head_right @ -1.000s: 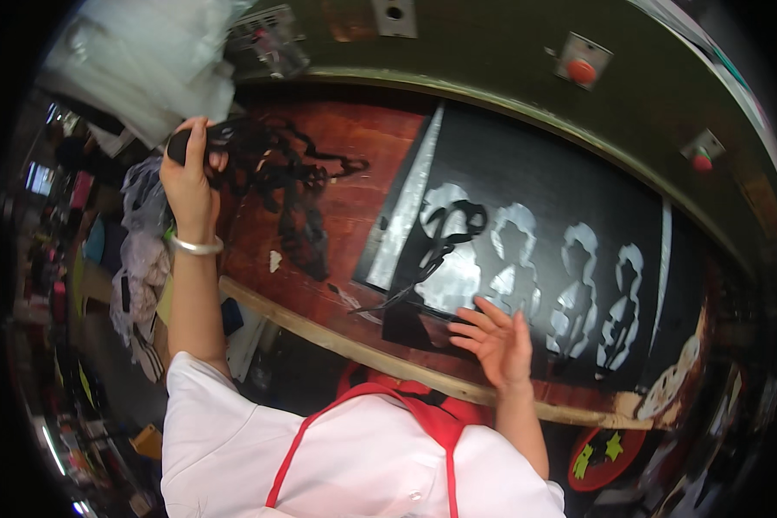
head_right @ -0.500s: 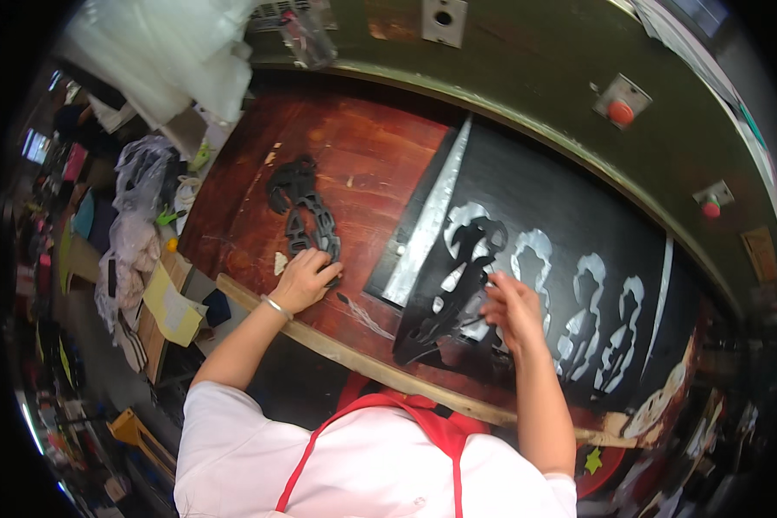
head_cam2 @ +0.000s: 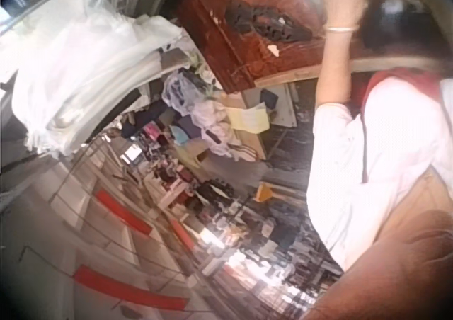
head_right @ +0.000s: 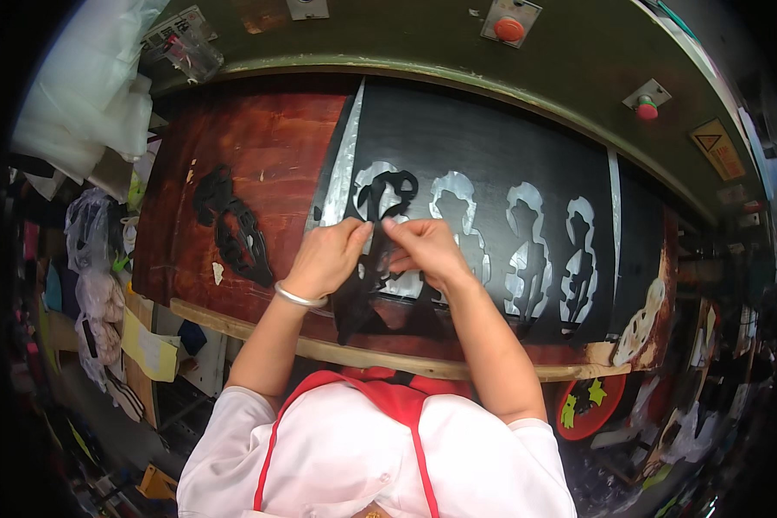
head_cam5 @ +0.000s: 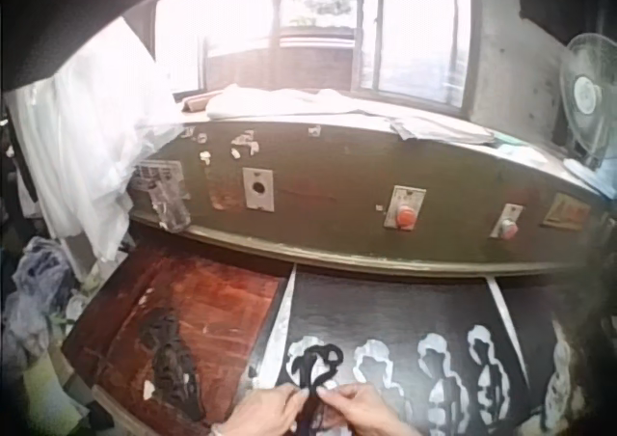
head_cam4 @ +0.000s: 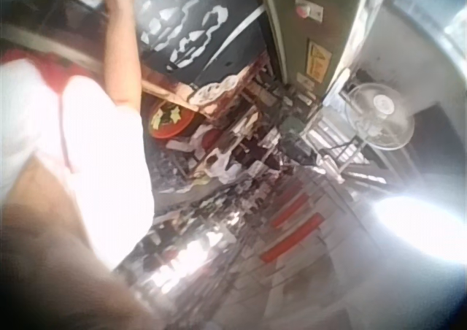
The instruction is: The person uses a die-cutting machine to press a template into a black sheet, then removes the cut shapes and excess material. They repeat the process with multiple sheets, stacking the finished cutouts and discarding the leftover material.
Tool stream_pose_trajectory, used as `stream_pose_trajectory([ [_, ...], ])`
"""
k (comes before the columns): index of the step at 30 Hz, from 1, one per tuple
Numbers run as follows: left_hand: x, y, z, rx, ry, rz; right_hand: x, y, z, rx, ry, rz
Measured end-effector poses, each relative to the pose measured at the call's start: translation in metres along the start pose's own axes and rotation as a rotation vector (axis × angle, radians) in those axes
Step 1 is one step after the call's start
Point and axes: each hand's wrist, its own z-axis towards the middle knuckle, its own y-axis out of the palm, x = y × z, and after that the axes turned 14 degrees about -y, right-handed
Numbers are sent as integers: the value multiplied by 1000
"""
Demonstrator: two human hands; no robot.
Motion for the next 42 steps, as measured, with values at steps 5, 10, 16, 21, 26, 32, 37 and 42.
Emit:
stream_pose_trajectory([
  [5, 8, 24, -5, -5, -4, -228, 10, 2, -36, 134, -202, 44],
  [10, 3, 40, -3, -90, -250, -463, 18, 12, -63, 306, -489, 270],
  [16, -3, 46, 4, 390, -288, -598, 12, 11, -112, 102, -440, 653],
  [21, -4, 50, 11, 356, -401, -711, 0, 5, -164, 152, -371, 606],
  [26, 6, 52, 9, 385, -372, -831, 1, -2, -181, 106, -485, 482],
  [32, 18, 41, -19, 80, -308, -1216, 15, -32, -152, 307, -422, -133],
  [37, 21, 41, -34, -140, -348, -1252, -19, -50, -150, 595, -1031, -990],
  [42, 32, 42, -31, -181, -300, -1188, -13, -14, -104, -168, -592, -840],
])
